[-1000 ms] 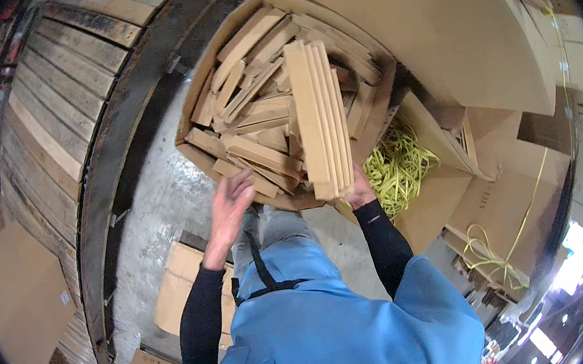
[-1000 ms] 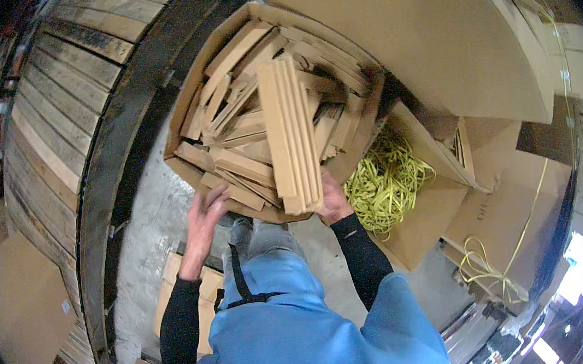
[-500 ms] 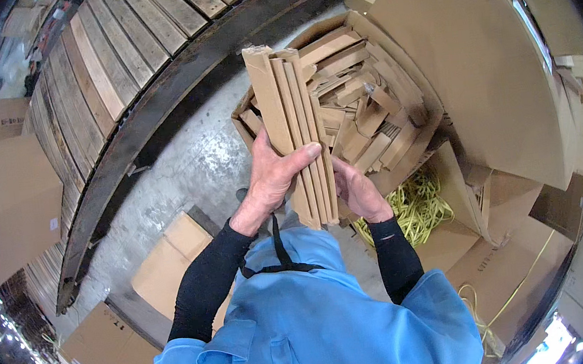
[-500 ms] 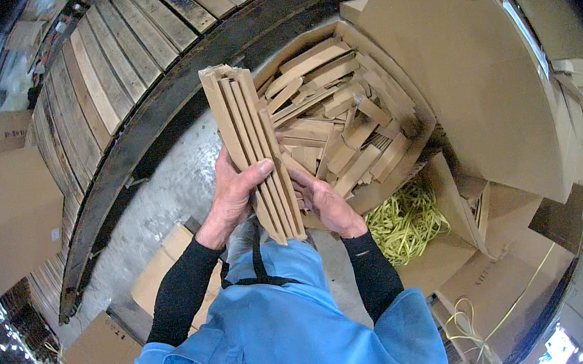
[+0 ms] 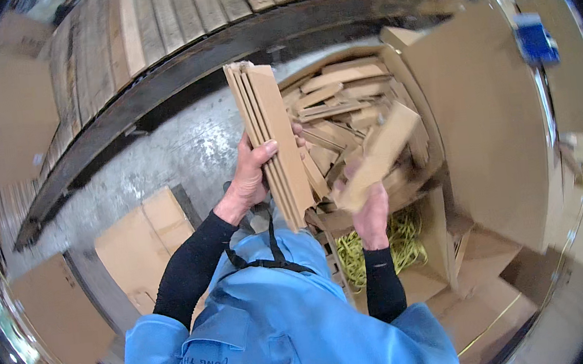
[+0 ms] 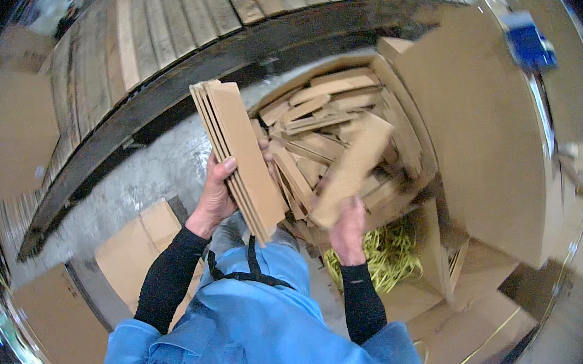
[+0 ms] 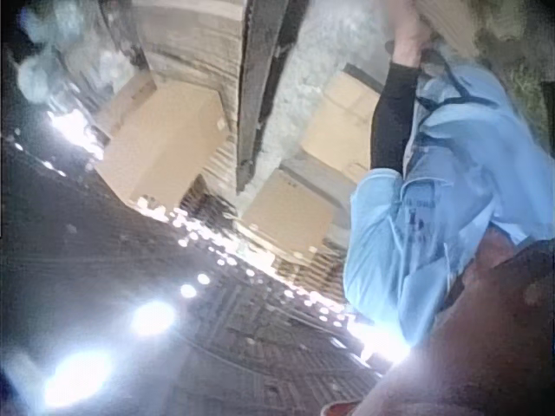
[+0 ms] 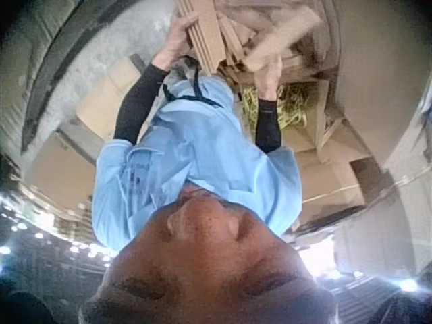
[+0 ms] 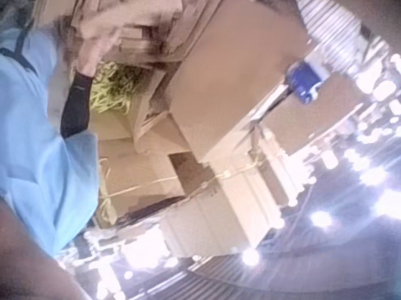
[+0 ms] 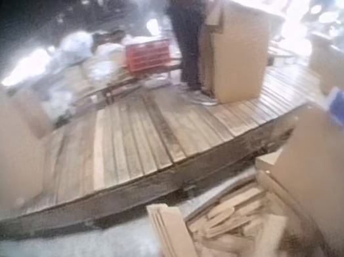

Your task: The person picks up a large cardboard box and places it on a wooden pallet. They then retrieve a yellow plastic strap, wrap it around the box, and tie it to secure the package. Finally, they place small cardboard pieces on top of the box.

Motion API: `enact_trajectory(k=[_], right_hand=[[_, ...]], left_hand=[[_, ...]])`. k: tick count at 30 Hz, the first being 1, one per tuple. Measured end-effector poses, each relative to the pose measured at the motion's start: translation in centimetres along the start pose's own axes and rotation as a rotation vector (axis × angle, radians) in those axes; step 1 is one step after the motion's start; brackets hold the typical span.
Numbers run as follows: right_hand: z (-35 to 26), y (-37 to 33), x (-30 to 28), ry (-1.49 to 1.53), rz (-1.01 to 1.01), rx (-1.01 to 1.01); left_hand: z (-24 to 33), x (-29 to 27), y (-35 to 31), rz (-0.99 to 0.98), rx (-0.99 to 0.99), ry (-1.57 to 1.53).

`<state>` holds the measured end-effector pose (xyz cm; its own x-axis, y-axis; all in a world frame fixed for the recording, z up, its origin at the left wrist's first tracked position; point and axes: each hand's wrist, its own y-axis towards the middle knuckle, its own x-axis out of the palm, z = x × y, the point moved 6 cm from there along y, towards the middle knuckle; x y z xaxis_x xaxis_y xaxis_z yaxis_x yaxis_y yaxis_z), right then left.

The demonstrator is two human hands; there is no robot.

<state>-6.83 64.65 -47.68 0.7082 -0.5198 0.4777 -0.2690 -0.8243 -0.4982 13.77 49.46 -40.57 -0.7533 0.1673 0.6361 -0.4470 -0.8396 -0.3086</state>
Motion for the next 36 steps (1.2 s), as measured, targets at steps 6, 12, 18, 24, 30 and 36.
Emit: enact_trajectory(k=[6,12,18,24,30,36], right_hand=[[5.4,0.5,-2.5,0.041,0.237,0.387],[9.1,0.0,16.4,-0.345,-0.694,0.349],[18.3,-8.9,25.7,-0.717,-1.052,0.615],[27.0,-22.7,26.6,-0.902,-1.36,0.788],[36.0,-42.9,22.1,-1.043,-1.519,0.919],[41.4,-64.0,17.8,-0.875,-1.911,1.08]], left_hand=[[2.5,-6.4,-6.6,0.056,0.044,-0.128],[0.8,-11.2,-15.4,0.326,0.107,0.273],[-2.6,-12.1,-28.6,0.723,0.221,0.322],[-10.8,-11.8,-44.3,1.056,0.42,0.131],[-19.6,-10.9,-63.1,1.459,0.505,0.024],[-25.2,-6.0,-83.0,1.774,0.515,0.111]])
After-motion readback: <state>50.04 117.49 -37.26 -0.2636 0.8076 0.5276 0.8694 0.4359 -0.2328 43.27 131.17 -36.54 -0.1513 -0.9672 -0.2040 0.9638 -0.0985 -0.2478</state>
